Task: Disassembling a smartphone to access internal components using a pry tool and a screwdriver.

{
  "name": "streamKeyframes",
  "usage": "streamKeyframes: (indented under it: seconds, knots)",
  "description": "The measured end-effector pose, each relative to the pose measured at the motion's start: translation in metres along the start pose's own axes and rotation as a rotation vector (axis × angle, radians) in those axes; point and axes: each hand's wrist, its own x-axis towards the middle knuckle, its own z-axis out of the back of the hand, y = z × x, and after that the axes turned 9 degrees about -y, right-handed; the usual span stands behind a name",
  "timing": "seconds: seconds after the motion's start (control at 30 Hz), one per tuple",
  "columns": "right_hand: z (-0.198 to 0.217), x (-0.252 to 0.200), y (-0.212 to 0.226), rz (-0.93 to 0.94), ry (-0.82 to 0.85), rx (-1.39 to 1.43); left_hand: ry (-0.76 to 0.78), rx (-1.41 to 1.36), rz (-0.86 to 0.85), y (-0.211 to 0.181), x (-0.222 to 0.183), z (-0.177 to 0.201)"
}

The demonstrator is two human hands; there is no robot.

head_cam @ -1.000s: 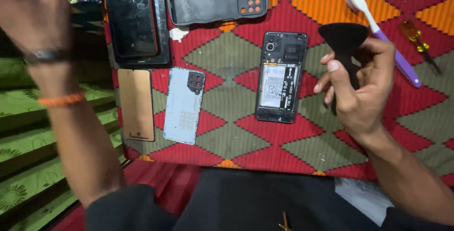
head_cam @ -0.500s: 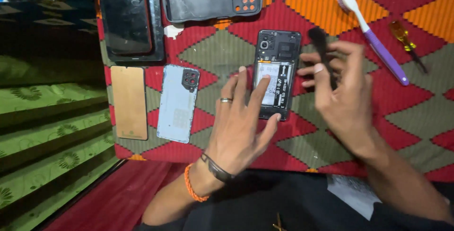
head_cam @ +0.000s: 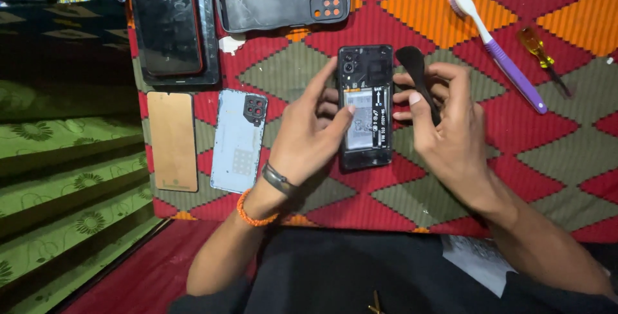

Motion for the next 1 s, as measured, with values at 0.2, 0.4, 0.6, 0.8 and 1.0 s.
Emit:
streamKeyframes:
  seconds: [0.2,0.4,0.6,0.8,1.0]
  knots:
    - [0.002,0.003,-0.004,-0.007,0.014,0.008,0.021,-0.106,-0.030,0.003,0.006,0.001]
    - [0.001,0.000,-0.015,-0.126,-0.019,0.126,0.036,-0.305,-0.006,-0.001,0.005,0.004]
    - [0.002,0.004,-0.026,-0.328,-0.016,0.284,0.034,-0.236,-0.006,-0.004,0.002,0.003]
    - [0.002,0.003,-0.026,-0.354,0.012,0.267,-0.002,-0.046,-0.163,-0.003,-0.016,0.012]
    - [0.002,0.001,-0.031,-0.340,-0.025,0.254,-0.398,0.647,-0.511,-0.002,-0.056,0.050]
